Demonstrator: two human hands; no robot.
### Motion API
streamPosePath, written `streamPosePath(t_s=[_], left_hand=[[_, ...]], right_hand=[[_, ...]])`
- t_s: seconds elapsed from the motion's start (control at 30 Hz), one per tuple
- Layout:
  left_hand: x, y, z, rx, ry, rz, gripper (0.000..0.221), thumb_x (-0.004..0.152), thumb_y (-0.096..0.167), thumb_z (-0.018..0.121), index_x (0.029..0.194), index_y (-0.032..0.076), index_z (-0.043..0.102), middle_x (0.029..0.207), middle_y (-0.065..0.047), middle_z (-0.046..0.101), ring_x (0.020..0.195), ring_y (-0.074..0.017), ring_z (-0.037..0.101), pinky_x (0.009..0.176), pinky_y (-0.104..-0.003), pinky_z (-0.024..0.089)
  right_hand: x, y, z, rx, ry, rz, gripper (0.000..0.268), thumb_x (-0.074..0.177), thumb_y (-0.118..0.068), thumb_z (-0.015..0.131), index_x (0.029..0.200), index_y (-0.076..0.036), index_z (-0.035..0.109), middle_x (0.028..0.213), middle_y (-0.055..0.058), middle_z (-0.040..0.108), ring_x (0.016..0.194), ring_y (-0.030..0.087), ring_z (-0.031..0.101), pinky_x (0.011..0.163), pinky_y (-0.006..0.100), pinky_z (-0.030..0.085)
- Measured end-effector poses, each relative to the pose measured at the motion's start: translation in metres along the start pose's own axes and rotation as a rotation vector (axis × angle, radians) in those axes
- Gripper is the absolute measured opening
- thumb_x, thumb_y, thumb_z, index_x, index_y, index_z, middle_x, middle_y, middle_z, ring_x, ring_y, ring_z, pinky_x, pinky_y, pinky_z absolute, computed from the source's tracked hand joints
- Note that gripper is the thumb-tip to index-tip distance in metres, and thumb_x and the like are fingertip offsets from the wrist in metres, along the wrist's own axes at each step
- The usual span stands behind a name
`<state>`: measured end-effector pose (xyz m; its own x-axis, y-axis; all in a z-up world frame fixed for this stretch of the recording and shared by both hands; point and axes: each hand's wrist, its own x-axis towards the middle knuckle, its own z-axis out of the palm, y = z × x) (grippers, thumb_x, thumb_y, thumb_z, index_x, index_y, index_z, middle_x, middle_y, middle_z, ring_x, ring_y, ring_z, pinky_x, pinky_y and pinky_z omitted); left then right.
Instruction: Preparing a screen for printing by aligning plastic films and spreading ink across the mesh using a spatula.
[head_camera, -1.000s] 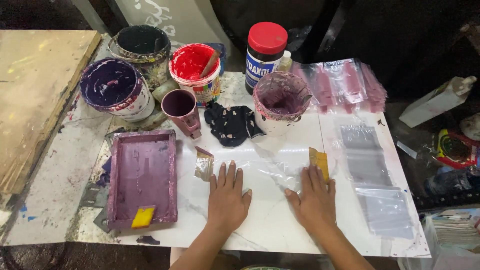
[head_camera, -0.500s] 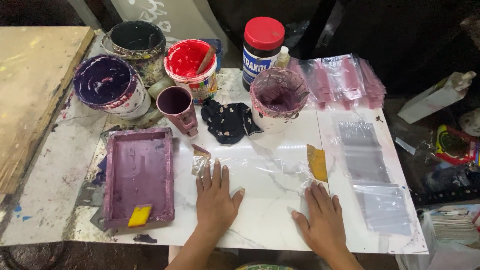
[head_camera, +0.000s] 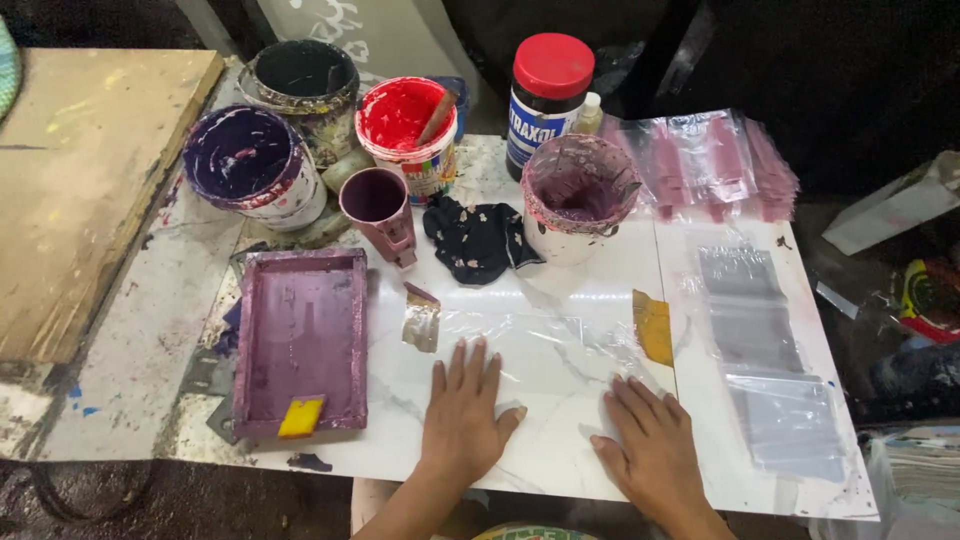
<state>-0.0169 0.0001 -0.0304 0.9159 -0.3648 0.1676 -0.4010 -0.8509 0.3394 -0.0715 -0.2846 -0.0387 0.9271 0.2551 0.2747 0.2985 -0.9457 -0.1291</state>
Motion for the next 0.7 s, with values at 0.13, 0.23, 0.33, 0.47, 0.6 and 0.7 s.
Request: streamPosePath(t_s=[0.13, 0.23, 0.33, 0.47, 0.6, 0.7], left_hand=[[-0.001, -0.001, -0.002, 0.039, -0.013, -0.133, 0.083, 0.098, 0.060, 0.054, 0.153, 0.001, 0.036, 0.168, -0.021, 0.018, 0.153, -0.0454, 0.012, 0.119, -0.063, 0.014], [-0.001, -0.003, 0.000, 0.094, -0.039, -0.204, 0.092, 0.097, 0.068, 0.051, 0.157, 0.002, 0.027, 0.169, -0.021, 0.015, 0.153, -0.0440, 0.013, 0.119, -0.062, 0.014], [-0.003, -0.004, 0.004, 0.123, -0.028, -0.249, 0.094, 0.097, 0.071, 0.050, 0.156, 0.001, 0.028, 0.168, -0.022, 0.013, 0.153, -0.0451, 0.010, 0.119, -0.063, 0.012], [-0.002, -0.003, 0.002, 0.127, -0.065, -0.284, 0.095, 0.096, 0.071, 0.050, 0.157, 0.003, 0.025, 0.168, -0.023, 0.011, 0.153, -0.0460, 0.008, 0.119, -0.063, 0.011], [-0.001, -0.001, -0.003, 0.104, -0.092, -0.136, 0.082, 0.097, 0.067, 0.050, 0.156, 0.011, 0.033, 0.169, -0.018, 0.013, 0.154, -0.0433, 0.007, 0.118, -0.065, 0.011], [-0.004, -0.005, 0.009, 0.171, 0.005, -0.143, 0.089, 0.097, 0.070, 0.048, 0.156, 0.006, 0.032, 0.169, -0.018, 0.018, 0.153, -0.0432, 0.015, 0.118, -0.064, 0.015]], right_hand=[[0.001, 0.001, 0.002, -0.020, 0.144, -0.020, 0.060, 0.090, -0.049, 0.059, 0.139, -0.016, 0.058, 0.157, 0.010, 0.051, 0.143, 0.031, 0.049, 0.109, 0.048, 0.041], [0.001, 0.001, 0.002, -0.033, 0.144, -0.005, 0.053, 0.092, -0.049, 0.057, 0.132, -0.016, 0.064, 0.147, 0.003, 0.061, 0.142, 0.023, 0.052, 0.112, 0.044, 0.038], [-0.001, 0.001, 0.003, -0.018, 0.124, 0.030, 0.051, 0.094, -0.050, 0.054, 0.132, -0.017, 0.065, 0.146, 0.003, 0.061, 0.140, 0.023, 0.052, 0.111, 0.045, 0.039], [0.000, -0.001, 0.001, -0.011, 0.197, 0.065, 0.043, 0.092, -0.044, 0.060, 0.123, -0.015, 0.069, 0.138, 0.004, 0.066, 0.131, 0.024, 0.059, 0.109, 0.046, 0.042], [0.002, -0.003, -0.003, 0.015, 0.191, 0.049, 0.046, 0.093, -0.043, 0.060, 0.128, -0.014, 0.067, 0.138, 0.001, 0.065, 0.134, 0.023, 0.056, 0.106, 0.042, 0.042], [0.002, -0.003, -0.003, 0.025, 0.208, 0.056, 0.043, 0.093, -0.043, 0.059, 0.126, -0.016, 0.067, 0.140, 0.003, 0.064, 0.134, 0.025, 0.056, 0.105, 0.042, 0.043]])
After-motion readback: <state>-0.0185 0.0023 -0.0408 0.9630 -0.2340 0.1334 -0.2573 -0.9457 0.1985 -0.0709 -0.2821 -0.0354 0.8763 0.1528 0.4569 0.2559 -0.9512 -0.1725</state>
